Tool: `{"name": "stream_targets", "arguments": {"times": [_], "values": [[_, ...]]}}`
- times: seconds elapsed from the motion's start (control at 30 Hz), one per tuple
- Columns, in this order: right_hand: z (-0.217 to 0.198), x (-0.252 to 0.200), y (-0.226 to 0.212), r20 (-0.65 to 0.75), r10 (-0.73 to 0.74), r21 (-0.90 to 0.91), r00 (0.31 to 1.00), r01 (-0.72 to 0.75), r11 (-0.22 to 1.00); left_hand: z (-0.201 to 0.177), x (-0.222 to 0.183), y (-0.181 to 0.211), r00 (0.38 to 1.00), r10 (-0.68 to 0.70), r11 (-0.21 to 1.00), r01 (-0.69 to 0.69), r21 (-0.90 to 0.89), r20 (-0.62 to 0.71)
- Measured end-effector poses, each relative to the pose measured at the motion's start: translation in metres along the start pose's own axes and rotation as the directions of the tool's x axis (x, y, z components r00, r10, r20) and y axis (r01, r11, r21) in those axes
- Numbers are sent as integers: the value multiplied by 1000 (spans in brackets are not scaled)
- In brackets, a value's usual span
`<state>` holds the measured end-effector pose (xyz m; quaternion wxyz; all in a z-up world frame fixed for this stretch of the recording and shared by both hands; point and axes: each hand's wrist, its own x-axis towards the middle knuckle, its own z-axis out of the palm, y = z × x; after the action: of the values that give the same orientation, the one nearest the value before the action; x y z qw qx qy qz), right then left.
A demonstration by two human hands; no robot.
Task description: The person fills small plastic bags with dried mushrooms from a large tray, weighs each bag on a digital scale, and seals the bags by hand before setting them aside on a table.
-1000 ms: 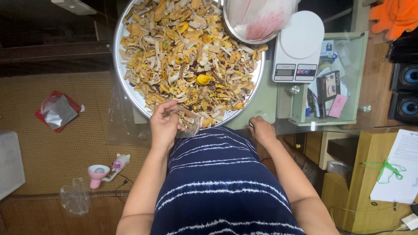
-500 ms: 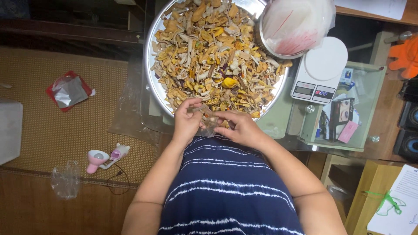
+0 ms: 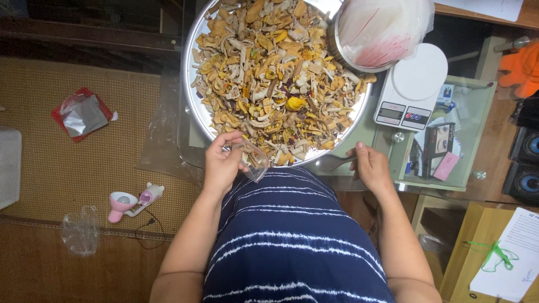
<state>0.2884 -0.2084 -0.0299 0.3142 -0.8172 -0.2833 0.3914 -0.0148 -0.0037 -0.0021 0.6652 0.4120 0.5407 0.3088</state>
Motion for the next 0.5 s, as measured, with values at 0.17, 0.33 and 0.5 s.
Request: {"name": "stream_targets", "arguments": {"times": [0.17,0.33,0.5], "values": [[45,17,38,-6,239,210,971,-233,950,1,-1,-3,1000,-6,1000,6,6,-5],[81,41,56,-38,446,431,894,-388,815,4,-1,-4,1000,-4,1000,4,18,-3],[98,64,50,-71,469,554,880,-356,752,7,2,-11,1000,-5,1000,5,2,7]]}}
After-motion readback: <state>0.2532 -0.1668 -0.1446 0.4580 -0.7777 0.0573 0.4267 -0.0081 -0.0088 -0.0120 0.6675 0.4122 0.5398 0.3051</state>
